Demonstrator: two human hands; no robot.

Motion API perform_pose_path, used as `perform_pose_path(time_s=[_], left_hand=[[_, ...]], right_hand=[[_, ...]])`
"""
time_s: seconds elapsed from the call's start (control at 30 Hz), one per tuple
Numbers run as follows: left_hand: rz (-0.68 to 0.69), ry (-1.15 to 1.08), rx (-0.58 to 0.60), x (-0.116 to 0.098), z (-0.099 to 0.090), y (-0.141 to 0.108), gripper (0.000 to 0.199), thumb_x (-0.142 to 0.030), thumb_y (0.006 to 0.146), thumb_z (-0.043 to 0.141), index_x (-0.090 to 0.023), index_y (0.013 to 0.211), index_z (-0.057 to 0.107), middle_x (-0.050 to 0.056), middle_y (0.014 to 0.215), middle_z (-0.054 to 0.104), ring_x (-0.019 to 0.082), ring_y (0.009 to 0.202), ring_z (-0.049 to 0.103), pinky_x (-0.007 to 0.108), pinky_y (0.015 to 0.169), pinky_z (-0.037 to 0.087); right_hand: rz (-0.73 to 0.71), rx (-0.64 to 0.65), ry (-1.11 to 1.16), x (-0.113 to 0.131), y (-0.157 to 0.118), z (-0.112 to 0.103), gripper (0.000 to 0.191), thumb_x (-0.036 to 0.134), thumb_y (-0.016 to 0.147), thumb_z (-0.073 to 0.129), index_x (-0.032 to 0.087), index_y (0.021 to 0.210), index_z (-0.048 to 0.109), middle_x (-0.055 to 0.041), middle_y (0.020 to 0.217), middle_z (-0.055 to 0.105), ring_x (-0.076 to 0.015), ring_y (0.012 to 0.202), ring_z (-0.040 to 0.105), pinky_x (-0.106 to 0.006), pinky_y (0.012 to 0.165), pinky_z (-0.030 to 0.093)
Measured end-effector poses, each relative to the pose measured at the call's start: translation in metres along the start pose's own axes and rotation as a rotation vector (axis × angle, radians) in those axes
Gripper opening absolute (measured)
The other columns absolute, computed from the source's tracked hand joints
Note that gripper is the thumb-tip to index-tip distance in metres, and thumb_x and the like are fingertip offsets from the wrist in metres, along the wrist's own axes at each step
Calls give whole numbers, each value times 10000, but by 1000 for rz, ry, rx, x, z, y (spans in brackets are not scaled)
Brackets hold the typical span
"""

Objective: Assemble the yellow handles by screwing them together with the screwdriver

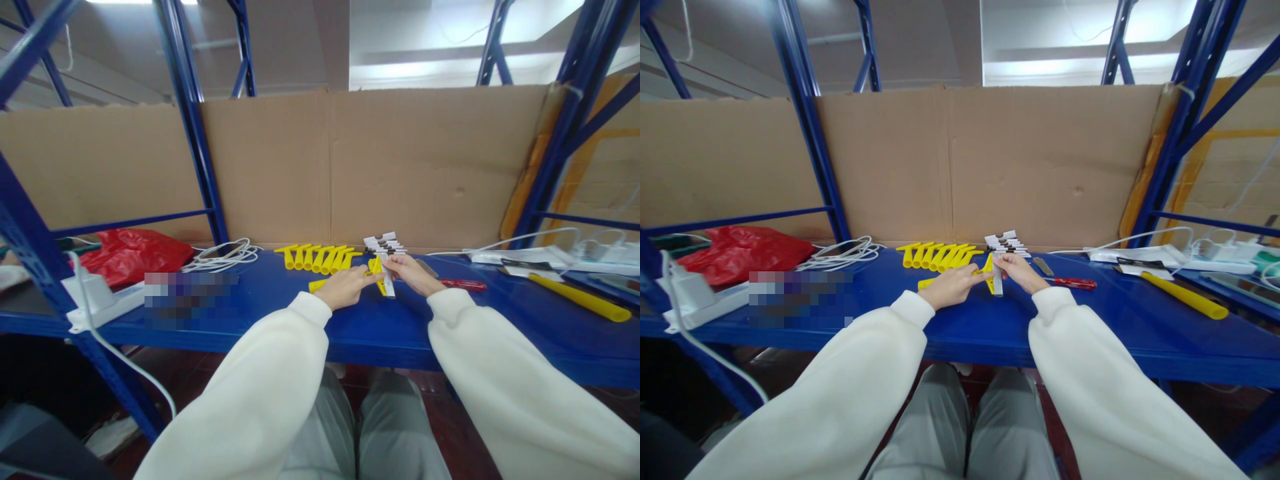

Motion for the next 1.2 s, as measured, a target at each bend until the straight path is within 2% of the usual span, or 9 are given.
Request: perform_pose_path(time_s=[0.4, 0.53, 0.6, 0.67, 0.73, 0.8, 0.87, 1.0, 1.2], left_hand=[[7, -12, -12, 1, 2, 0, 594, -44, 916, 396, -281, 1453, 489, 111, 1131, 583, 221, 1015, 608, 316, 829, 511], [-35, -38, -9, 3, 3, 1, 614, -46, 924, 382, -302, 1474, 470, 104, 1138, 582, 227, 1049, 616, 333, 870, 512], [-61, -55, 3, 5, 5, 1, 620, -51, 925, 379, -305, 1484, 461, 103, 1131, 587, 228, 1042, 624, 340, 877, 515], [-81, -65, 21, 7, 8, 1, 604, -66, 929, 380, -289, 1483, 469, 110, 1115, 597, 230, 1018, 637, 337, 864, 522], [-93, -72, 39, 9, 11, 1, 561, -101, 942, 387, -268, 1467, 496, 120, 1107, 609, 230, 993, 653, 326, 838, 528], [-109, -83, 56, 11, 14, 1, 514, -146, 958, 396, -261, 1441, 529, 124, 1112, 625, 231, 978, 668, 314, 812, 530], [-126, -94, 78, 13, 15, 0, 485, -173, 964, 408, -263, 1417, 556, 121, 1122, 643, 232, 983, 677, 304, 803, 527], [-138, -97, 124, 13, 14, 0, 475, -182, 959, 430, -276, 1402, 573, 105, 1138, 665, 231, 1015, 680, 289, 808, 520], [-120, -97, 134, 9, 11, -1, 461, -166, 945, 468, -299, 1364, 606, 96, 1153, 646, 228, 1020, 675, 293, 802, 525]], right_hand=[[-30, 18, -112, -3, 2, -3, 590, 783, 641, 650, 220, 608, 477, 38, 512, 455, -109, 507, 400, -269, 523, 336], [-22, -20, -120, -7, 6, -3, 571, 779, 678, 617, 224, 611, 499, 20, 507, 488, -126, 504, 434, -279, 528, 368], [-19, -93, -128, -11, 10, -10, 512, 720, 733, 600, 224, 631, 525, -7, 553, 542, -144, 533, 479, -292, 555, 409], [-16, -207, -223, -16, 13, -21, 406, 595, 791, 594, 221, 642, 545, -44, 630, 611, -173, 605, 544, -310, 626, 458], [-1, -301, -432, -20, 15, -33, 266, 427, 816, 588, 214, 657, 580, -80, 727, 678, -210, 724, 610, -326, 727, 483], [46, -326, -658, -22, 15, -41, 150, 292, 807, 569, 205, 711, 643, -94, 817, 725, -234, 828, 646, -328, 791, 484], [131, -302, -837, -23, 12, -43, 142, 216, 793, 559, 206, 782, 701, -95, 899, 751, -247, 894, 668, -326, 809, 482], [279, -244, -1026, -16, 5, -38, 205, 174, 799, 559, 226, 821, 756, -102, 1011, 757, -288, 1000, 677, -348, 820, 480], [323, -194, -1065, -4, 4, -29, 234, 219, 844, 556, 246, 850, 788, -117, 1038, 752, -326, 1074, 658, -420, 888, 473]])
Point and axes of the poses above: each hand's wrist, its own y-axis towards the middle knuckle, its own z-axis out of the palm, x = y × z, the point moved 2 cm from there along y, towards the middle knuckle
